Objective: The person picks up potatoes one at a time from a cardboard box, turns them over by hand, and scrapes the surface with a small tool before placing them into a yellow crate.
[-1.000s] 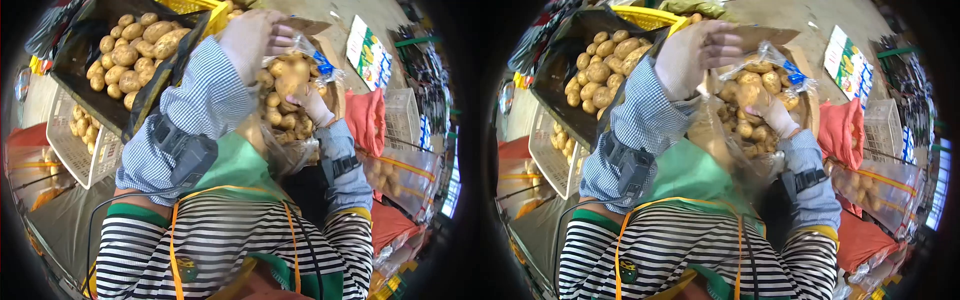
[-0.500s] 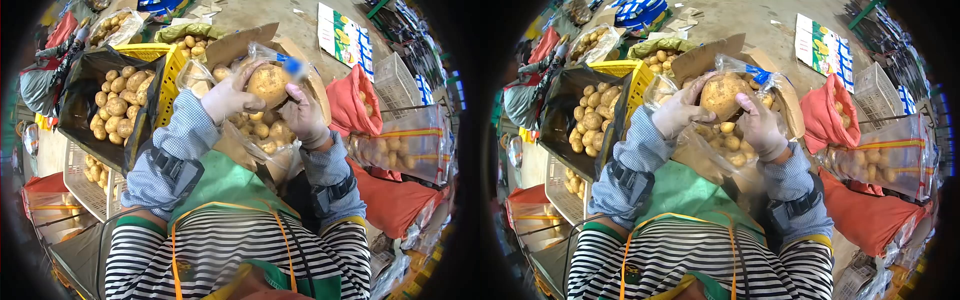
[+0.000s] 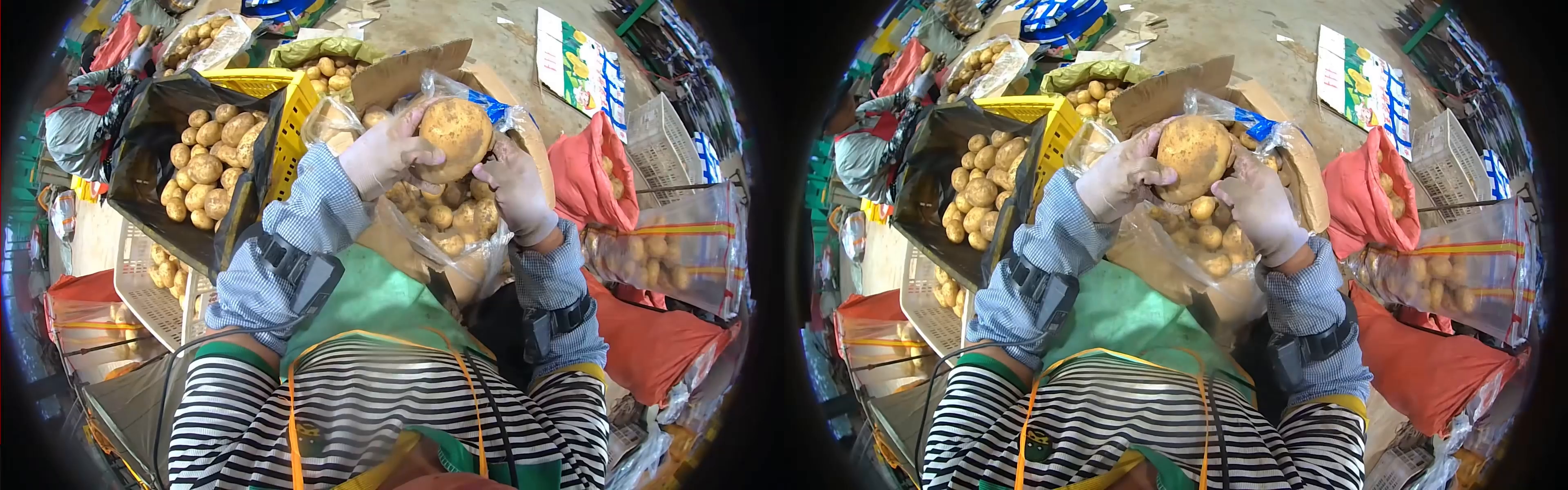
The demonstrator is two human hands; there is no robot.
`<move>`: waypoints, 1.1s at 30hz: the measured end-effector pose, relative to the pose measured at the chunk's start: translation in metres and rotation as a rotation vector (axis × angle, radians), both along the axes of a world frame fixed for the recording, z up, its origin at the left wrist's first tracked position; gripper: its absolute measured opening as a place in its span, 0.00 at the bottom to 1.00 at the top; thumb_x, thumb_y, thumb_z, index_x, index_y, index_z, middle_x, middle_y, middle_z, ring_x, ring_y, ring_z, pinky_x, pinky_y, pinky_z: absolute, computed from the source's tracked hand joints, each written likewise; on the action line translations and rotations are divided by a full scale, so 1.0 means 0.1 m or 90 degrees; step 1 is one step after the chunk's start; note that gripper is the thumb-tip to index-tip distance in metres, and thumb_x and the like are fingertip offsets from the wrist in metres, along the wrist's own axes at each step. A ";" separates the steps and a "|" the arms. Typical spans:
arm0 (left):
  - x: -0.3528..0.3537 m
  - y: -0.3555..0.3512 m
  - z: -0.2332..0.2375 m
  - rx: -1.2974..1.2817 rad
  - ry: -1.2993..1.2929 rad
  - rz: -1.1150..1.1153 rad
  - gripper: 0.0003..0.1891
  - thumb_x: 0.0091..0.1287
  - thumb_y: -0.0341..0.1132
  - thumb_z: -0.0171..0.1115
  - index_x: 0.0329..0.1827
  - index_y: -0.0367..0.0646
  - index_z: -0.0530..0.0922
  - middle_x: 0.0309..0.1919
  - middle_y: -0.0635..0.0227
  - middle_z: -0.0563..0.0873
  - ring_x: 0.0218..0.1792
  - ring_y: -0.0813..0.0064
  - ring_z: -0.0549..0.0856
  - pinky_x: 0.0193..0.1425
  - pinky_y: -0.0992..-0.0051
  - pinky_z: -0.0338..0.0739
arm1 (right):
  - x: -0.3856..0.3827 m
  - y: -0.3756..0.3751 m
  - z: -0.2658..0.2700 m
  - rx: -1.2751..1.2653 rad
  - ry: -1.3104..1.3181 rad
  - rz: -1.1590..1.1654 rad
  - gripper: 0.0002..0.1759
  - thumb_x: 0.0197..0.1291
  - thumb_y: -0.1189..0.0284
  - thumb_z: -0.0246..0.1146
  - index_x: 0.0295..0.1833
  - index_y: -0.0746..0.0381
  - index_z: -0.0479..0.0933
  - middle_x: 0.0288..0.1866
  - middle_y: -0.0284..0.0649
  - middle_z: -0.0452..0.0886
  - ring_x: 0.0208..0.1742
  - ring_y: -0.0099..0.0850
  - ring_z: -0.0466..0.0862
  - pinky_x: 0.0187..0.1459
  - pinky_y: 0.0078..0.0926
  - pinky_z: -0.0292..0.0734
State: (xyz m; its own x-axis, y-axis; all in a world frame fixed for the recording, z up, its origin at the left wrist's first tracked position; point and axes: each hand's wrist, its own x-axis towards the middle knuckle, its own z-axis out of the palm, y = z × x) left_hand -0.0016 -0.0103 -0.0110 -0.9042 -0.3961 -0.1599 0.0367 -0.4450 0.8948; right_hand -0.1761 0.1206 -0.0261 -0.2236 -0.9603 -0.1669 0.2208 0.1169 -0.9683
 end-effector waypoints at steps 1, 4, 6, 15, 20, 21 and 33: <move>0.02 -0.01 0.03 0.054 -0.007 -0.006 0.45 0.54 0.24 0.70 0.76 0.42 0.58 0.68 0.66 0.71 0.66 0.72 0.74 0.65 0.74 0.75 | 0.02 -0.01 0.05 -0.040 0.020 0.019 0.23 0.66 0.76 0.58 0.67 0.68 0.69 0.55 0.47 0.82 0.51 0.34 0.85 0.49 0.27 0.79; 0.00 0.03 -0.01 -0.226 0.068 0.067 0.43 0.53 0.20 0.66 0.76 0.40 0.59 0.68 0.64 0.71 0.68 0.70 0.73 0.70 0.74 0.70 | -0.04 0.00 0.08 -0.022 -0.030 0.041 0.26 0.69 0.73 0.57 0.70 0.69 0.64 0.58 0.47 0.79 0.50 0.32 0.85 0.43 0.23 0.82; -0.01 0.06 -0.04 -0.300 0.118 0.115 0.42 0.50 0.18 0.62 0.74 0.39 0.61 0.69 0.61 0.70 0.69 0.69 0.71 0.72 0.72 0.67 | -0.04 0.01 0.10 0.041 -0.096 0.041 0.27 0.70 0.71 0.56 0.71 0.69 0.63 0.60 0.48 0.78 0.49 0.32 0.85 0.40 0.21 0.83; 0.05 0.11 0.03 -0.889 -0.011 0.206 0.31 0.51 0.26 0.62 0.63 0.42 0.74 0.65 0.57 0.75 0.67 0.57 0.71 0.74 0.62 0.61 | 0.12 -0.04 0.08 -0.169 0.118 -0.038 0.32 0.72 0.61 0.58 0.73 0.67 0.59 0.66 0.44 0.71 0.53 0.35 0.84 0.37 0.24 0.85; 0.00 0.15 -0.05 -0.850 -0.087 0.333 0.44 0.50 0.30 0.65 0.75 0.41 0.61 0.71 0.49 0.64 0.72 0.51 0.66 0.78 0.62 0.56 | 0.09 0.00 0.23 -0.115 -0.071 0.040 0.32 0.71 0.64 0.58 0.74 0.66 0.58 0.70 0.47 0.68 0.63 0.37 0.78 0.46 0.27 0.84; 0.02 0.14 -0.05 -0.850 -0.088 0.333 0.44 0.50 0.30 0.65 0.75 0.41 0.61 0.71 0.49 0.64 0.72 0.51 0.66 0.78 0.62 0.56 | 0.10 0.00 0.24 -0.160 0.063 0.016 0.32 0.71 0.66 0.57 0.74 0.67 0.57 0.71 0.48 0.66 0.67 0.38 0.75 0.52 0.29 0.83; 0.13 0.10 0.24 -0.223 0.017 0.138 0.44 0.57 0.34 0.71 0.76 0.39 0.58 0.71 0.59 0.68 0.71 0.68 0.68 0.75 0.70 0.62 | 0.11 -0.07 0.24 -0.235 -0.092 0.027 0.49 0.47 0.71 0.69 0.75 0.68 0.56 0.74 0.48 0.63 0.75 0.40 0.64 0.75 0.39 0.58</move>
State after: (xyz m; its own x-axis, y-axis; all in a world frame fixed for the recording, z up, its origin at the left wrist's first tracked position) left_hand 0.0116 -0.0002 0.0131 -0.7955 -0.6045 0.0416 0.1217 -0.0922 0.9883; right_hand -0.1646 0.1134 -0.0024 -0.1815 -0.9695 0.1645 0.3601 -0.2212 -0.9063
